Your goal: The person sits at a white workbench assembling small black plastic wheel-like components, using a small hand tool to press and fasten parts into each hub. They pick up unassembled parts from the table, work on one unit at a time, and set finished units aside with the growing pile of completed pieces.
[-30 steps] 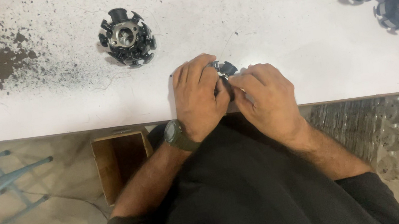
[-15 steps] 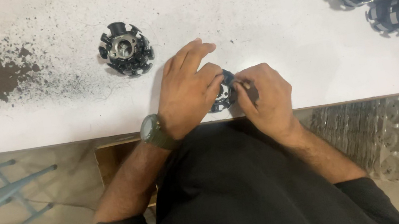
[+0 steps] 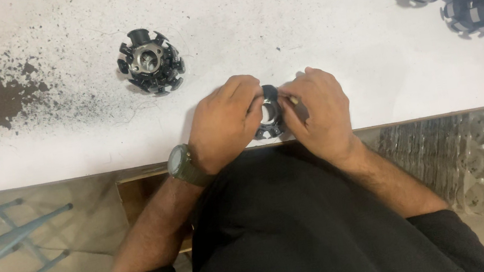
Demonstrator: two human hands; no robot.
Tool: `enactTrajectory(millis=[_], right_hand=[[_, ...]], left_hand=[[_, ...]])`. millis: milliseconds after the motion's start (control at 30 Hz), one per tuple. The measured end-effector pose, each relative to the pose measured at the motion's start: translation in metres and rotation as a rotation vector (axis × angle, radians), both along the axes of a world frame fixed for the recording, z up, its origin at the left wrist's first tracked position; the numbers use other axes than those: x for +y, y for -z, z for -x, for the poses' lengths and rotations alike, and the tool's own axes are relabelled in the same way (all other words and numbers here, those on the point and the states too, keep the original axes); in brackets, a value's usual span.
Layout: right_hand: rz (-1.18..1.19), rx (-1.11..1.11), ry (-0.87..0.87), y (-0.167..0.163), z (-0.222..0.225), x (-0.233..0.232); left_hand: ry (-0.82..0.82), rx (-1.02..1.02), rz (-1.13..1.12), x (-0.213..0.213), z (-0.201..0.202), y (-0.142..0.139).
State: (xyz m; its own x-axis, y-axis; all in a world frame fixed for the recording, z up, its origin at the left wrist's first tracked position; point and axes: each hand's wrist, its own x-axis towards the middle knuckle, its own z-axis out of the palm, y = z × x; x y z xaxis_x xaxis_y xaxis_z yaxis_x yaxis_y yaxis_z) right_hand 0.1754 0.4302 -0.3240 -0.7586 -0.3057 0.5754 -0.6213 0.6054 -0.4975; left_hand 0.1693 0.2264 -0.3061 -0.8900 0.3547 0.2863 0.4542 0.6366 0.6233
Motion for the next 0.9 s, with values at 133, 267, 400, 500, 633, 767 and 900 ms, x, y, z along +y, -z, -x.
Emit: enactTrajectory(millis=[133,267,400,500,633,767,900], right_hand=[[0.053,0.043,-0.057,-0.002,-0.004,0.000],[0.021,0.040,-0.076,0.002,-0.005,-0.004],[-0.006,0.025,-0.043,0.012,-0.003,-0.003],[0.014,0.012,-0.057,0.020,-0.002,0.000],[0.009,0.011,-0.052,0.026,-0.003,0.000],[-0.013,0.012,-0.036,0.025,-0.004,0.000],[-0.004,0.023,-0.029,0.029,-0.001,0.003]], left_hand=[[-0.030,-0.001,-0.086,-0.002,0.003,-0.003],[-0.041,0.017,-0.086,-0.005,0.001,0.001],[-0.048,0.021,-0.080,-0.003,0.001,0.012],[-0.051,0.033,-0.073,-0.001,0.000,0.020],[-0.047,0.066,-0.087,0.000,-0.002,0.024],[-0.046,0.057,-0.085,0.000,-0.002,0.023],[-0.057,0.062,-0.088,0.001,-0.002,0.026]])
